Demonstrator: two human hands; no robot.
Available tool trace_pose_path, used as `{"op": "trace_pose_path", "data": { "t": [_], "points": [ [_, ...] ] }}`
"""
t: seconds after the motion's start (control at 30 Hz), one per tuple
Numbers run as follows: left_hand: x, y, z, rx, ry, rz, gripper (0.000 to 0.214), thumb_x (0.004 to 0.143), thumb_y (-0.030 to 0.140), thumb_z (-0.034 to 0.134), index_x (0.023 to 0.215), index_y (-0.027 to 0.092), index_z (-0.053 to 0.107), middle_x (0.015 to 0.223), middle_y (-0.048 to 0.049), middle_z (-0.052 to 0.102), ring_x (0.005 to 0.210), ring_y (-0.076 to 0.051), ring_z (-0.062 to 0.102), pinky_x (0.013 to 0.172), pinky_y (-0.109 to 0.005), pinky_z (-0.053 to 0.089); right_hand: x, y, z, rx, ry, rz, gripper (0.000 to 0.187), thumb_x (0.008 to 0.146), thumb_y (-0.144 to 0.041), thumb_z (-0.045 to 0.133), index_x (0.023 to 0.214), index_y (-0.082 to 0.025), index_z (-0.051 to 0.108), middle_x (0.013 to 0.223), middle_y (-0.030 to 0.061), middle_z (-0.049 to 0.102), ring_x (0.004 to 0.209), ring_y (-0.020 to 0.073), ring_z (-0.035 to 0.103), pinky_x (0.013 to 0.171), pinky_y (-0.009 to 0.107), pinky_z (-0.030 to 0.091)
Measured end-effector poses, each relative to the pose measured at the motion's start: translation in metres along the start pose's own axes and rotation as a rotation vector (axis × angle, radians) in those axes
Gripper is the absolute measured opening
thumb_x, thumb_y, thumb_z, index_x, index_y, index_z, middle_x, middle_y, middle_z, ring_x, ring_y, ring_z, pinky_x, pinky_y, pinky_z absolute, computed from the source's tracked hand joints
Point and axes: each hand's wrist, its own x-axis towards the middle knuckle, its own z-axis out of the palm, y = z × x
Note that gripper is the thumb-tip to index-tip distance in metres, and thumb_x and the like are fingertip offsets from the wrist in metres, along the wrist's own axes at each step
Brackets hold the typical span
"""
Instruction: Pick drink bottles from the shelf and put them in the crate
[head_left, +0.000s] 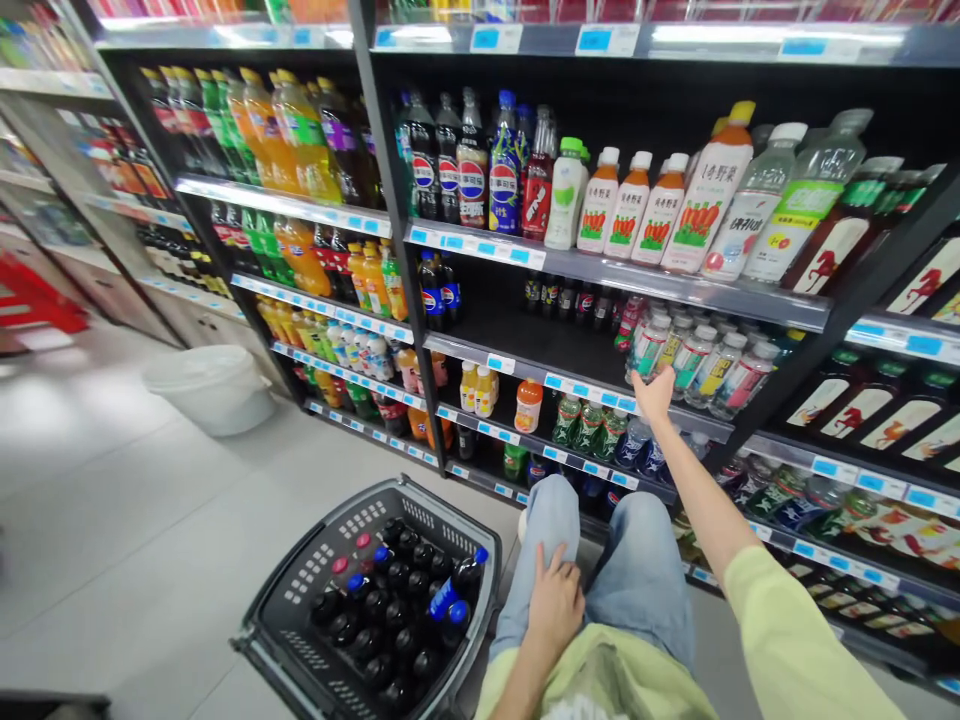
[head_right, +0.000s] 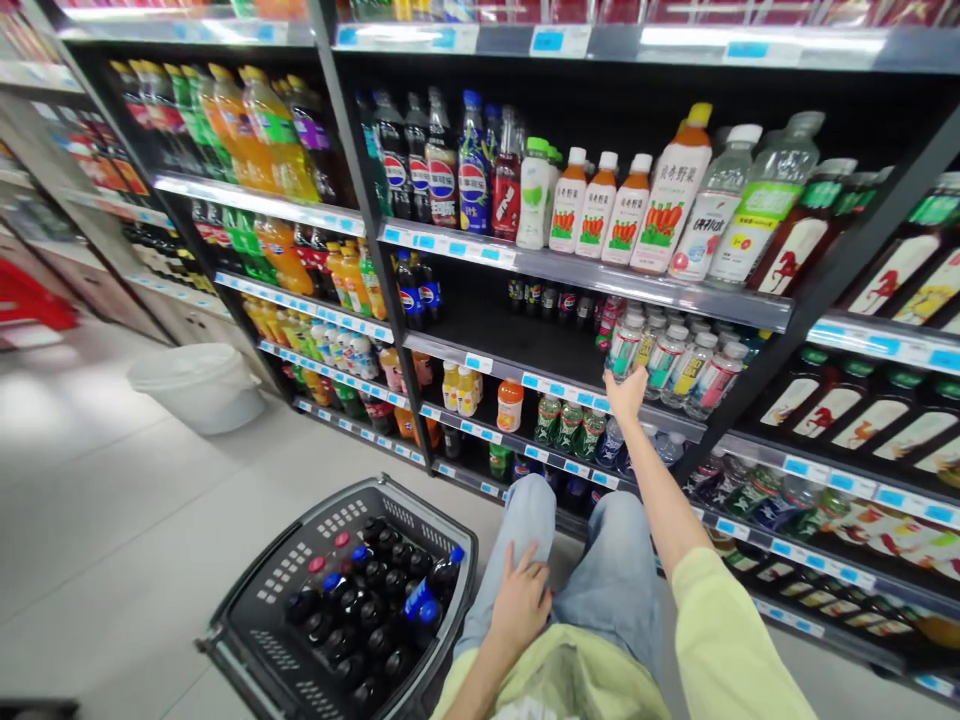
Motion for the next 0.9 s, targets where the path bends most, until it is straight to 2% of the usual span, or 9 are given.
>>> {"op": "trace_pose_path", "data": {
  "t": [0.07, 0.17, 0.37, 0.5, 0.57, 0.63, 0.73, 0.83, 0.9],
  "points": [
    [-0.002, -0.003, 0.001, -0.013, 0.029, -0.006, 0.034, 0.103, 0.017, 0.052, 0.122, 0.016, 0.08, 0.13, -0.0177, 0.081, 0.169, -0.033, 0.041, 0.145, -0.071, 0.006, 0.008, -0.015, 0.005, -0.052, -0.004, 0.04, 0.078, 0.096, -0.037, 0.072, 0.158, -0.001, 0.042, 0.16, 0.0335, 0.056, 0.153, 0.041, 0.056, 0.13, 0.05, 0.045],
    [-0.003, -0.007, 0.004, -0.018, 0.057, -0.012, 0.034, 0.102, 0.018, 0.052, 0.121, 0.017, 0.079, 0.13, -0.0165, 0.081, 0.167, -0.032, 0.044, 0.145, -0.07, 0.008, 0.011, -0.026, 0.013, -0.123, 0.0, 0.123, 0.083, 0.097, -0.038, 0.076, 0.16, 0.001, 0.04, 0.16, 0.0384, 0.055, 0.15, 0.0466, 0.06, 0.125, 0.054, 0.05],
    [0.001, -0.015, 0.012, -0.013, 0.093, 0.027, 0.033, 0.101, 0.018, 0.051, 0.117, 0.019, 0.08, 0.128, -0.0149, 0.081, 0.167, -0.031, 0.044, 0.145, -0.07, 0.007, 0.017, -0.029, 0.022, -0.223, 0.001, 0.234, 0.074, 0.093, -0.043, 0.084, 0.151, -0.008, 0.055, 0.153, 0.0335, 0.063, 0.138, 0.0426, 0.072, 0.113, 0.05, 0.06],
    [-0.001, -0.011, 0.012, -0.04, 0.089, 0.045, 0.03, 0.1, 0.02, 0.054, 0.115, 0.02, 0.08, 0.124, -0.0146, 0.081, 0.164, -0.033, 0.047, 0.144, -0.073, 0.008, 0.015, -0.028, 0.021, -0.272, -0.032, 0.275, 0.064, 0.093, -0.049, 0.083, 0.14, -0.011, 0.063, 0.144, 0.033, 0.069, 0.134, 0.0423, 0.076, 0.111, 0.053, 0.061],
    [-0.002, -0.007, 0.009, -0.049, 0.062, 0.044, 0.031, 0.1, 0.022, 0.055, 0.117, 0.019, 0.081, 0.123, -0.0154, 0.081, 0.163, -0.034, 0.047, 0.144, -0.074, 0.007, 0.012, -0.029, 0.02, -0.284, -0.052, 0.288, 0.066, 0.095, -0.05, 0.081, 0.142, -0.009, 0.061, 0.14, 0.0355, 0.071, 0.136, 0.0449, 0.074, 0.113, 0.055, 0.06],
    [-0.004, -0.005, 0.007, -0.055, 0.043, 0.04, 0.033, 0.1, 0.024, 0.055, 0.12, 0.019, 0.081, 0.123, -0.015, 0.081, 0.162, -0.034, 0.047, 0.145, -0.072, 0.006, 0.009, -0.031, 0.02, -0.283, -0.068, 0.297, 0.078, 0.095, -0.048, 0.08, 0.15, 0.001, 0.054, 0.137, 0.0412, 0.071, 0.136, 0.0499, 0.073, 0.114, 0.058, 0.059],
    [-0.006, -0.005, 0.006, -0.066, 0.054, 0.036, 0.037, 0.098, 0.027, 0.057, 0.125, 0.024, 0.082, 0.122, -0.0132, 0.083, 0.161, -0.037, 0.049, 0.146, -0.069, 0.01, 0.005, -0.033, 0.02, -0.26, -0.066, 0.271, 0.088, 0.094, -0.045, 0.08, 0.155, 0.008, 0.045, 0.138, 0.046, 0.069, 0.139, 0.0547, 0.07, 0.117, 0.062, 0.057],
    [-0.009, -0.006, 0.008, -0.07, 0.064, 0.047, 0.041, 0.102, 0.029, 0.054, 0.131, 0.023, 0.082, 0.119, -0.0184, 0.083, 0.159, -0.04, 0.05, 0.145, -0.07, 0.013, 0.0, -0.025, 0.02, -0.209, -0.047, 0.189, 0.083, 0.091, -0.045, 0.082, 0.151, 0.001, 0.048, 0.142, 0.0461, 0.067, 0.142, 0.0564, 0.067, 0.12, 0.064, 0.053],
    [-0.011, -0.004, 0.009, -0.058, 0.045, 0.05, 0.045, 0.104, 0.03, 0.051, 0.136, 0.019, 0.08, 0.119, -0.0212, 0.083, 0.16, -0.041, 0.049, 0.145, -0.07, 0.012, -0.004, -0.013, 0.021, -0.026, 0.036, 0.073, 0.075, 0.084, -0.042, 0.086, 0.141, -0.005, 0.054, 0.143, 0.0482, 0.065, 0.146, 0.0595, 0.062, 0.123, 0.069, 0.049]
  ]
}}
